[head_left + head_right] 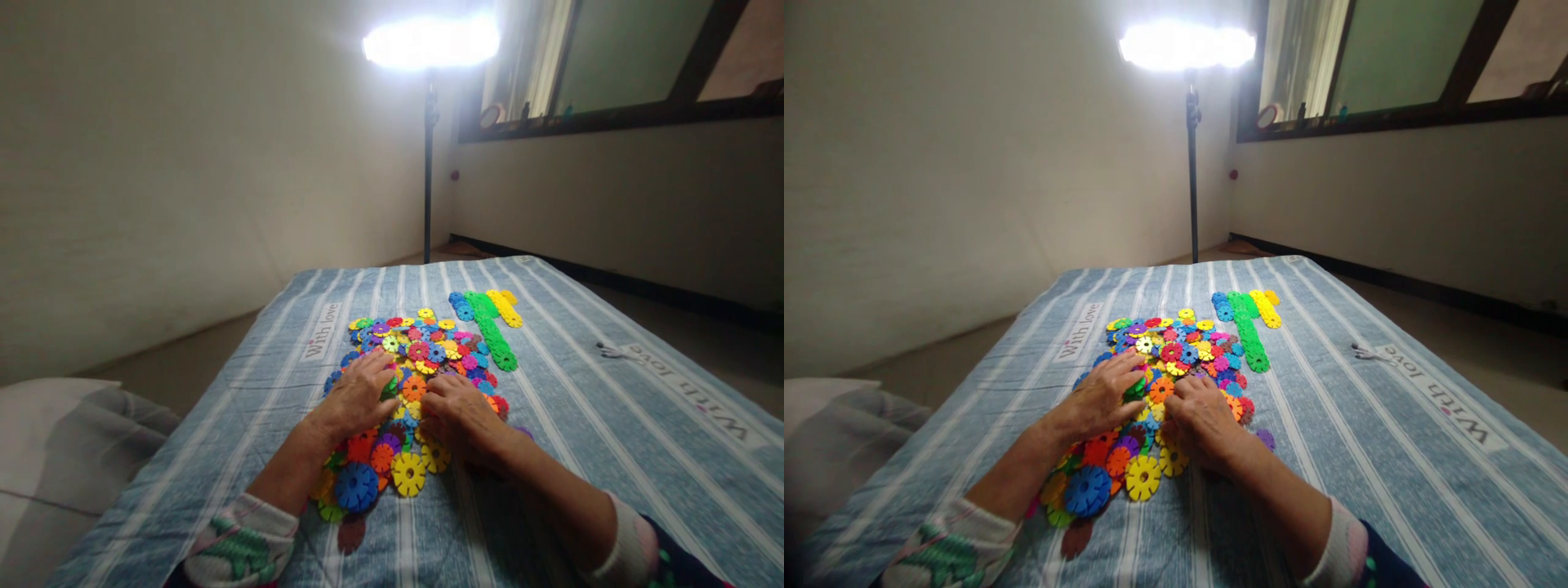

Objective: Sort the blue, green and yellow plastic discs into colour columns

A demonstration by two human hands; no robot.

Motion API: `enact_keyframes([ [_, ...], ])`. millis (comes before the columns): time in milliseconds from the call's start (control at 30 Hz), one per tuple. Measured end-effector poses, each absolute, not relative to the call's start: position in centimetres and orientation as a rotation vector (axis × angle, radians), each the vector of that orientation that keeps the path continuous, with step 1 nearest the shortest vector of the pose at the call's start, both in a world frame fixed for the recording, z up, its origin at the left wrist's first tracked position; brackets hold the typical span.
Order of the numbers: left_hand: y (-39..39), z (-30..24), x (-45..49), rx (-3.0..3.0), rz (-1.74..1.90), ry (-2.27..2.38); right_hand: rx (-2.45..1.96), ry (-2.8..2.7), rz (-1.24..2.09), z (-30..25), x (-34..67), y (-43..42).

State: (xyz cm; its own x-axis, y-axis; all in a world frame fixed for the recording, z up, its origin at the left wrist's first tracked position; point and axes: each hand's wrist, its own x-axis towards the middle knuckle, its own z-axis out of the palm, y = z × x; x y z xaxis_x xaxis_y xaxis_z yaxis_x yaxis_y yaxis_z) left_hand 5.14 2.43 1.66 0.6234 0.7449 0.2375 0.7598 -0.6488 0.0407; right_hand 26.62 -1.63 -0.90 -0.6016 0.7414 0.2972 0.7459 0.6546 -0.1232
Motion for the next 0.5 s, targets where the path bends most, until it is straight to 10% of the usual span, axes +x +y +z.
enact_keyframes([
  [500,2.6,1.5,4.7,-2.803,-0.394,-1.234,-1.216,-2.556,0.058,0.2,26.5,-2.2],
])
